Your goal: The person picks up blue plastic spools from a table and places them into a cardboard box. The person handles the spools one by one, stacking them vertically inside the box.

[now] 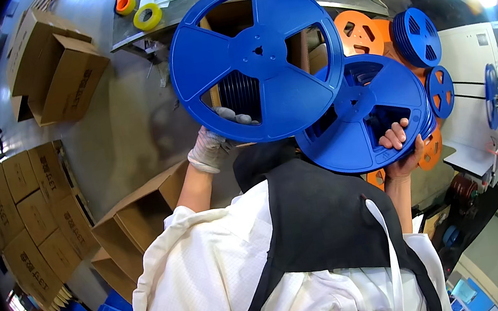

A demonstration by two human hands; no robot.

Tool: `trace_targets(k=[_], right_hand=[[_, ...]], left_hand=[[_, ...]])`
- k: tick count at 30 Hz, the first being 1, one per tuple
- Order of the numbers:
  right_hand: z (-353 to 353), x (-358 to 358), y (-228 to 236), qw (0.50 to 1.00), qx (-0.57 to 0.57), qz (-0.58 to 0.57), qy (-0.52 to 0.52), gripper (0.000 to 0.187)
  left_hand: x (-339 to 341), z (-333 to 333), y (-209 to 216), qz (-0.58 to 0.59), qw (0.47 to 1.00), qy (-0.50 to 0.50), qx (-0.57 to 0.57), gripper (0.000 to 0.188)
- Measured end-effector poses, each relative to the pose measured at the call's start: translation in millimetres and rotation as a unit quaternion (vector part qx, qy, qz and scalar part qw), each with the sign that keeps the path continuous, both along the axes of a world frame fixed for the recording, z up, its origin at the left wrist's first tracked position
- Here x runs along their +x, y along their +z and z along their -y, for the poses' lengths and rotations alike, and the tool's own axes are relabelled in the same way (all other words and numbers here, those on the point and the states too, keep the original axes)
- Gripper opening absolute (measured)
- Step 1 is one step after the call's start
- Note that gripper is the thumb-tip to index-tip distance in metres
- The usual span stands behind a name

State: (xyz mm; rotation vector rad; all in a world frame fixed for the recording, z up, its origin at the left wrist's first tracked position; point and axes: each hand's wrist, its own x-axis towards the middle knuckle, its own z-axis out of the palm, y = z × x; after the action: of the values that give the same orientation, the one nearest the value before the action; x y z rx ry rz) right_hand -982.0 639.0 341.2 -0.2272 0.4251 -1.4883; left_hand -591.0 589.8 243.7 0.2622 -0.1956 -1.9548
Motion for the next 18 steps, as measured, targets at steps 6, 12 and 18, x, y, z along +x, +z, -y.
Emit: trace_targets(k=[6,12,18], right_hand=[[4,6,0,1.000,-0.008,0.013,0.008,0.040],[10,2,-5,0.999,-0.035,0.031,0.001,0.039],[14,14,-6,0.989,-0.125,0.084,-0.005,0.030]], left_hand=[[9,-4,15,0.095,0.992,0.062,0.052,0.044],[21,16,22,0.199,0.978,0.035,0.041,0.043],[-1,9,-17,0.492,0.869,0.051,0.006,0.047]])
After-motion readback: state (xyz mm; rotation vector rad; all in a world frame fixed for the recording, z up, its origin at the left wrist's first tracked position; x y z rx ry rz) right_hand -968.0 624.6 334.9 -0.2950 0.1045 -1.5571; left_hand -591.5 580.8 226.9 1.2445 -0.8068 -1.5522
